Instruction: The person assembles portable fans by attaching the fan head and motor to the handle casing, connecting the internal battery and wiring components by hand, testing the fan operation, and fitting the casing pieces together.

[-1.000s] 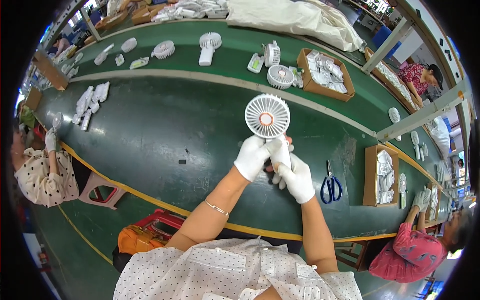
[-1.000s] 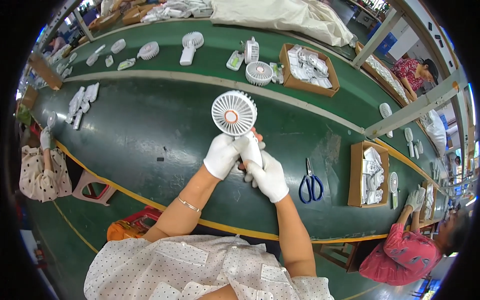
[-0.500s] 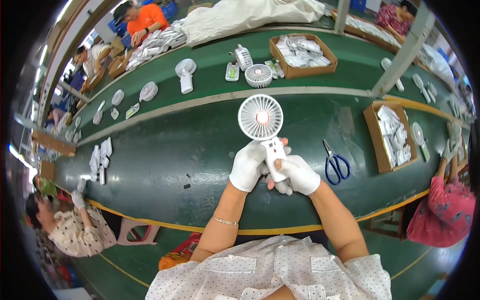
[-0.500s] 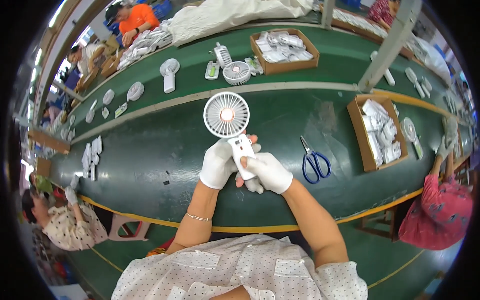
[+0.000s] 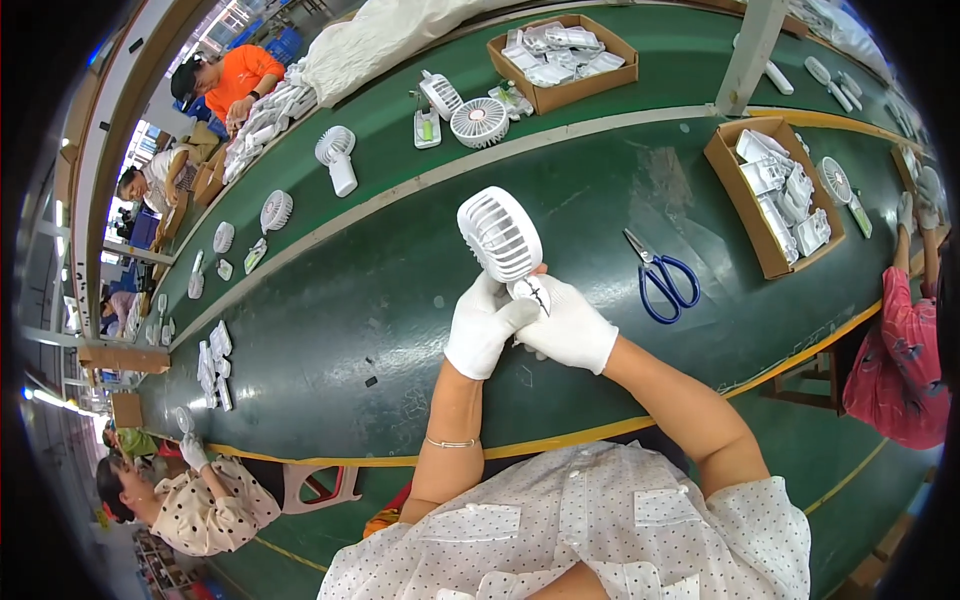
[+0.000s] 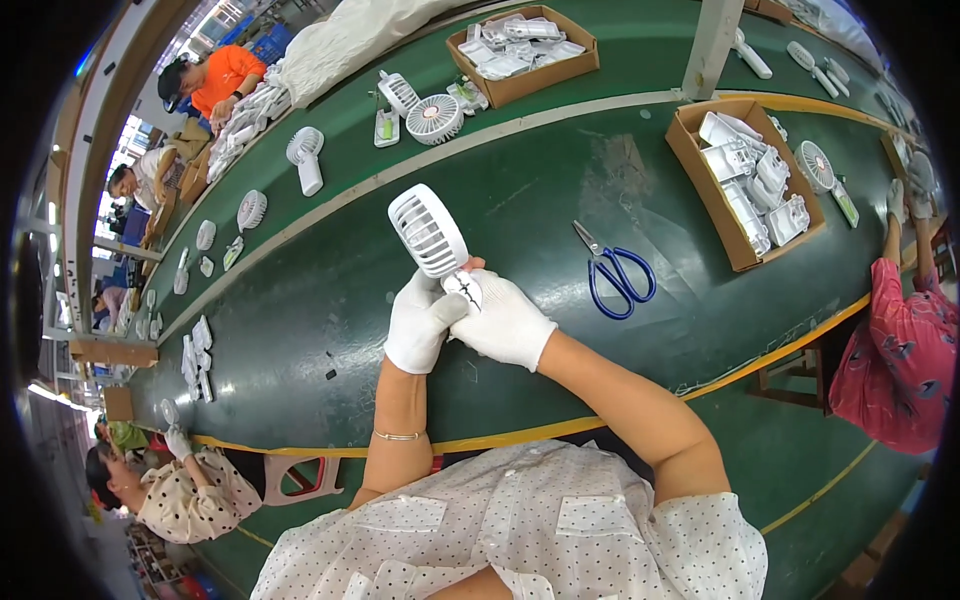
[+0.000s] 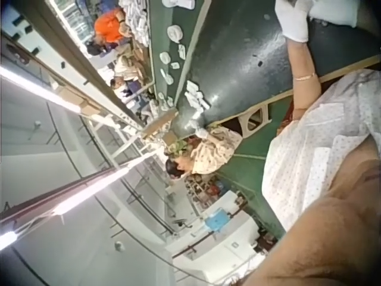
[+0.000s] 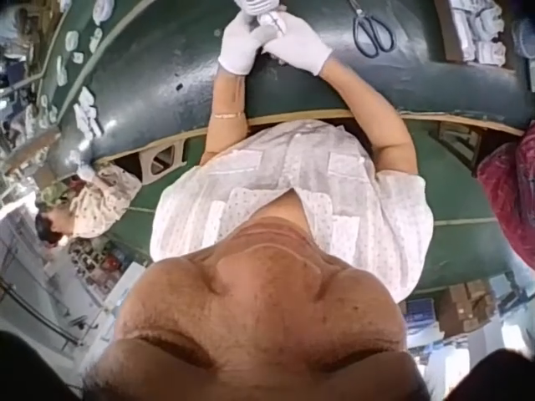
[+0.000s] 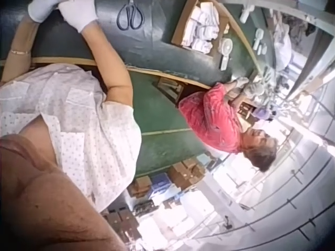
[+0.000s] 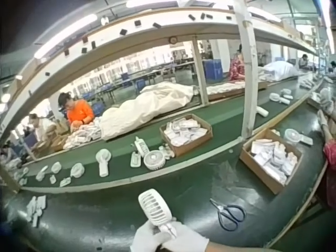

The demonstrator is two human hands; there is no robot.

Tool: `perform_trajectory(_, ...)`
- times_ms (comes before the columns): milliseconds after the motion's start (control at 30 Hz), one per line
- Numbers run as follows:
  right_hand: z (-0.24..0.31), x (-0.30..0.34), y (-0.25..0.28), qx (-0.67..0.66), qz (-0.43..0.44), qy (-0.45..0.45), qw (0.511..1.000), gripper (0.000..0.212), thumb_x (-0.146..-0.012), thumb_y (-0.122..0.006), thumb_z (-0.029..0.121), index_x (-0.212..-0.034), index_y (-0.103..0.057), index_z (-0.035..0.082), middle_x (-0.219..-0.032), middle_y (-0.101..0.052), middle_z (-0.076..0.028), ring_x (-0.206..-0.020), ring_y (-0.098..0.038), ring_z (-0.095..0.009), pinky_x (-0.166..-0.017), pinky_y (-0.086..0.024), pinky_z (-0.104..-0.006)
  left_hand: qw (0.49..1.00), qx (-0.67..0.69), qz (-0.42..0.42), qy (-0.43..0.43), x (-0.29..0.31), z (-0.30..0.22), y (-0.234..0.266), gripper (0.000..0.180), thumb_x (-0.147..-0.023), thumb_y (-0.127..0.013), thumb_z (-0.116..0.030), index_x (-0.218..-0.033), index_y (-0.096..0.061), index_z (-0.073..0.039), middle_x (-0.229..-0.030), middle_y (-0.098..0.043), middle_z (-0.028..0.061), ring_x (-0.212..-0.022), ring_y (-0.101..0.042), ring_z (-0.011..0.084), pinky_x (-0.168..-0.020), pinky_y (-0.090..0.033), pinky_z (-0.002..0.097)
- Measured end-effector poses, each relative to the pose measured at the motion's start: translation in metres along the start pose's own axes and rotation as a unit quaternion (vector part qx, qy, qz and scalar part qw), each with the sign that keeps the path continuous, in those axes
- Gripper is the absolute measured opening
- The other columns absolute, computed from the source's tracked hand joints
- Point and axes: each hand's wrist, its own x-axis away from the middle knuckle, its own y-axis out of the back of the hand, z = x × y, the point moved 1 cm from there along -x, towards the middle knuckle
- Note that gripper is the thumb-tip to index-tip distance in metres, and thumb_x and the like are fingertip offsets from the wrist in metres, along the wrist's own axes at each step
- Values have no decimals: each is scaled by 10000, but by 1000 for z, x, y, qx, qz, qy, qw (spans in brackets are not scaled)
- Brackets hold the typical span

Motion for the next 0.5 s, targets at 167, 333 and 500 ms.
perform_trajectory(167,-43,-16,-13,180,-127,161,962,289,-856,-582,175,-1104,-589,26,-996,-662,-215,-934,-630,-417,-830,-530,-459,999,-14,-17,-23,-4,9,-8,580,-845,-658,-130,-1354,-472,77,-1290,-615,183,-1180,-607,256,-1028,-480,364)
perform_trajectory(333,-7,-6,2,76,5,66,995,280,-912,-602,225,-1111,-594,28,-984,-673,-174,-922,-665,-337,-770,-564,-403,997,71,-2,-18,-2,10,6,591,-891,-728,-325,-1300,-528,53,-1257,-628,152,-1152,-627,291,-1028,-496,421)
perform_trajectory(500,-30,4,6,-454,233,6,860,498,-975,-612,368,-1294,-507,0,-1027,-645,-127,-780,-672,-193,-640,-603,-322,947,304,66,-74,-4,22,23,602,-907,-690,-476,-1272,-585,-9,-1256,-616,117,-1212,-588,356,-1072,-453,555)
